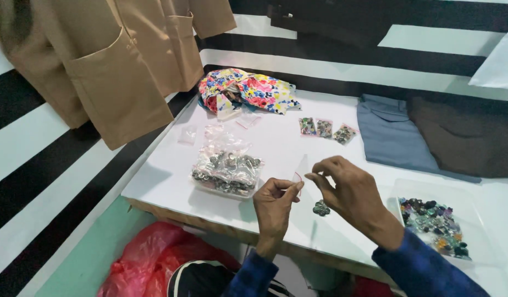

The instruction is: Sorting small decorative buttons from a container and placing them into small plastic bags

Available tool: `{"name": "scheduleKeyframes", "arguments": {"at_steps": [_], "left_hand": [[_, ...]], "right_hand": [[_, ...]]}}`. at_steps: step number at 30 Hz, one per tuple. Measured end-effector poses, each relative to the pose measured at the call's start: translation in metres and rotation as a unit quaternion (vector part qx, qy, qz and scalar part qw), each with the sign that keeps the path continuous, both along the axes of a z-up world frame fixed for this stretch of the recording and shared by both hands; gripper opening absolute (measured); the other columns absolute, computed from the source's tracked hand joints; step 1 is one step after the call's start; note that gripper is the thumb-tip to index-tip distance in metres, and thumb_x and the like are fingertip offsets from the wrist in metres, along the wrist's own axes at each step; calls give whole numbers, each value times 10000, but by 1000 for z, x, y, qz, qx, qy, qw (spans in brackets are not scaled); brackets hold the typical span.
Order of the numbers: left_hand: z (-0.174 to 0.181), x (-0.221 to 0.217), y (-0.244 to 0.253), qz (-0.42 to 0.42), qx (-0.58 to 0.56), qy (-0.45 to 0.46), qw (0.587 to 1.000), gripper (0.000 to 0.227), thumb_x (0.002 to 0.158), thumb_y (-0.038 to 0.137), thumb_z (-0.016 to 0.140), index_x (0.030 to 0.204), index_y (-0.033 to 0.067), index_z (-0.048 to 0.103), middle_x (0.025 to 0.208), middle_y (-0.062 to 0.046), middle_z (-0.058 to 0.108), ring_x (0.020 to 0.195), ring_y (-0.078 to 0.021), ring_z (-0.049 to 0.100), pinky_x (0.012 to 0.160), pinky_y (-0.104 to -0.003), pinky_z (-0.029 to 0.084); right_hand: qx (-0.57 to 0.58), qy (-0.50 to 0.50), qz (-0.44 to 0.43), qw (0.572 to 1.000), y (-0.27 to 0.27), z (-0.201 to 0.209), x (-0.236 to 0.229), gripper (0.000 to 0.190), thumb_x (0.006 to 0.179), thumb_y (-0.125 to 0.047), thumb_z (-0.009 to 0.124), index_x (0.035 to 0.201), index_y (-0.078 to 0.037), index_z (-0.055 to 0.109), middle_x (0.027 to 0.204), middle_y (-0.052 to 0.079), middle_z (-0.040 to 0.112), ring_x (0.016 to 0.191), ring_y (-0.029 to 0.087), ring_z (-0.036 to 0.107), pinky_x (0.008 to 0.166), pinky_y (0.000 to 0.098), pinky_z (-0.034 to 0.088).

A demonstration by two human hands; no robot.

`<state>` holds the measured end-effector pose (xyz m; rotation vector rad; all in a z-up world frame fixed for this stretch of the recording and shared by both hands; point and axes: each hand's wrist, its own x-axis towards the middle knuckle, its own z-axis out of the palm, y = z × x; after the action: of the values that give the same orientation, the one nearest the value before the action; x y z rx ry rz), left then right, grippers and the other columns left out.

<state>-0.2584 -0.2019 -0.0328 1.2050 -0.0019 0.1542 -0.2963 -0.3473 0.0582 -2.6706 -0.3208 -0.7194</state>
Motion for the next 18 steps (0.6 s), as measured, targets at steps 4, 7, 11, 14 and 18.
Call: {"name": "scheduleKeyframes", "arguments": {"at_steps": [4,7,11,14,18], "left_hand": [[14,-29,-5,14,80,-52,995,98,822,27,831,788,80,757,792,-36,740,621,-116,671,558,-229,559],[13,-38,-2,12,106,-50,993,160,772,-47,706,819,91,771,733,-4,754,647,-85,713,577,-227,544],[14,-53,12,-130,57,-59,988,100,936,101,694,962,40,770,877,-91,771,785,-161,754,741,-266,635],[8,-60,14,-75,168,-130,974,83,932,122,662,920,75,730,812,-58,754,739,-145,741,666,-280,594],[-3,-69,6,-40,353,-218,909,123,953,41,527,1072,73,524,782,-170,662,598,-371,662,538,-435,489]], "right_hand": [[41,33,42,998,5,-28,-4,218,866,-252,726,1063,-158,726,929,12,799,756,193,768,671,354,569],[85,51,57,993,6,-39,-10,267,855,-188,726,1107,-104,741,1038,34,809,865,200,789,763,333,578],[139,54,-5,989,11,-46,-33,235,849,-119,706,1072,-122,780,986,24,825,763,161,788,694,309,604],[144,63,-56,986,9,-53,-43,238,849,-103,672,1062,-176,747,915,-13,803,685,151,740,678,304,563],[82,131,-65,986,-4,-81,-52,281,904,-148,614,1136,-189,461,929,15,750,600,295,723,638,390,556]]}}
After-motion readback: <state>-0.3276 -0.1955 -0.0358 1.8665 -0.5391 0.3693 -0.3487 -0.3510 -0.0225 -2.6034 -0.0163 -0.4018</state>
